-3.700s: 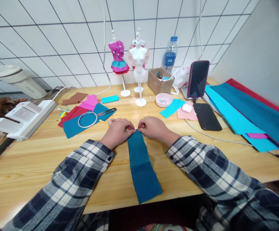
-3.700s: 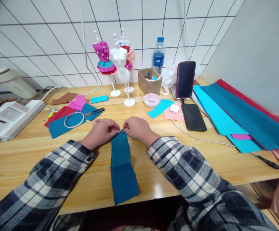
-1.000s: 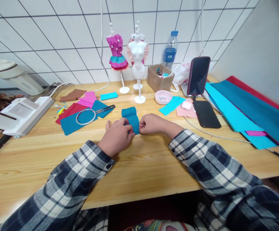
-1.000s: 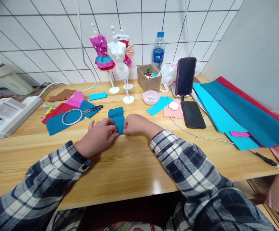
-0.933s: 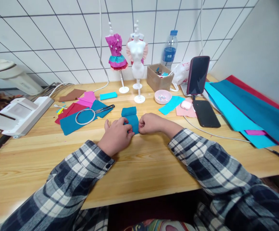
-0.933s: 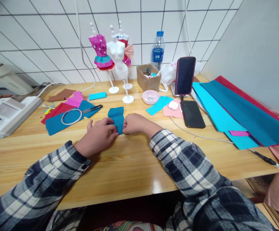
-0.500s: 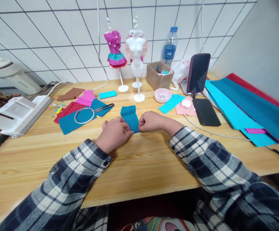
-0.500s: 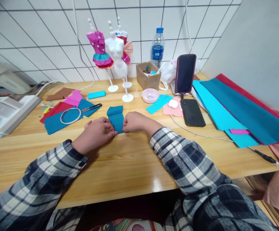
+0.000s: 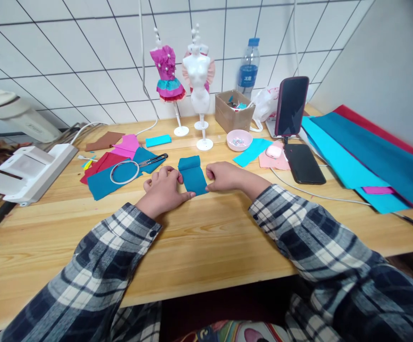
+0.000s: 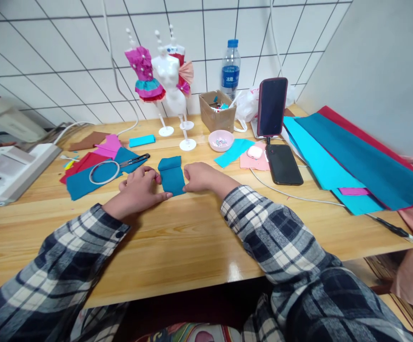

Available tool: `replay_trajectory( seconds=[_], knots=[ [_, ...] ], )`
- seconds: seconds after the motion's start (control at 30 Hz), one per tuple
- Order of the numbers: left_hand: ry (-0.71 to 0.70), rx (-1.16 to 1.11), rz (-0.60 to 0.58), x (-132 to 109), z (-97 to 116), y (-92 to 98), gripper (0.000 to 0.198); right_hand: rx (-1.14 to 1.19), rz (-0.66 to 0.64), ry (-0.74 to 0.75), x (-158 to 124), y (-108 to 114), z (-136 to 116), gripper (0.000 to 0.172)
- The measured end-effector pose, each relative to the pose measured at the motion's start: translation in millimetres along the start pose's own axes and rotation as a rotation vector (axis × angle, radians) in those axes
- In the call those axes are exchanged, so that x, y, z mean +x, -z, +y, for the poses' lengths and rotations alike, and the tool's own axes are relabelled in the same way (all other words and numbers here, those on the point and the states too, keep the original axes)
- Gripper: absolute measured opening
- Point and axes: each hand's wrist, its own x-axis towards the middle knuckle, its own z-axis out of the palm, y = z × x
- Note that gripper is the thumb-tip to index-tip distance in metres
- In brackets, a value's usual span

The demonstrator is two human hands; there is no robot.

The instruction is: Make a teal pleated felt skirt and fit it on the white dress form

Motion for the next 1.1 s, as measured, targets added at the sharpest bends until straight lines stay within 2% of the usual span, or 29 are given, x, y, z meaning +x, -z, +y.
replay_trajectory(
  seconds=[0.07,0.13,0.2,0.27,0.4,0.47,0.6,0.63,0.7,0.77,0.83,1.0,1.1],
  knots=[
    [0.021,-0.027,-0.012,-1,0,0.4,0.048,0.108,0.120,0.054,-6,-2,9,0.024],
    [0.034,-0.049,-0.012,-1,-1,-0.3,0.048,0.172,0.182,0.244,-12,-4,15,0.017],
    [0.036,-0.070,-0.009,0,-3,-2.2,0.050,0.127,0.168,0.441,-15,-7,16,0.012],
    [0.036,-0.094,0.002,3,-7,-5.3,0.051,0.008,0.130,0.527,-16,-9,13,0.012],
    [0.036,-0.114,0.015,5,-14,-9.4,0.055,-0.143,0.109,0.529,-14,-14,8,0.016],
    [-0.021,-0.114,0.067,4,-15,-7.3,0.058,-0.146,0.123,0.515,-14,-15,8,0.019],
    [-0.450,-0.059,0.191,-3,-11,2.9,0.059,-0.062,0.147,0.468,-14,-16,10,0.018],
    [-0.540,-0.020,0.182,-5,-8,4.8,0.055,-0.019,0.147,0.452,-14,-16,11,0.017],
    [-0.621,0.060,0.149,-8,-4,5.9,0.040,0.063,0.138,0.418,-13,-16,12,0.018],
    [-0.638,0.117,0.131,-10,-1,4.2,0.025,0.112,0.132,0.396,-12,-16,14,0.019],
    [-0.642,0.148,0.144,-10,1,1.7,0.019,0.125,0.126,0.390,-10,-16,15,0.018],
    [-0.608,0.141,0.202,-9,1,-0.1,0.025,0.132,0.134,0.364,-13,-14,13,0.015],
    [-0.568,0.086,0.224,-10,3,1.0,0.023,0.095,0.196,0.391,-14,-15,10,0.024]
  ],
)
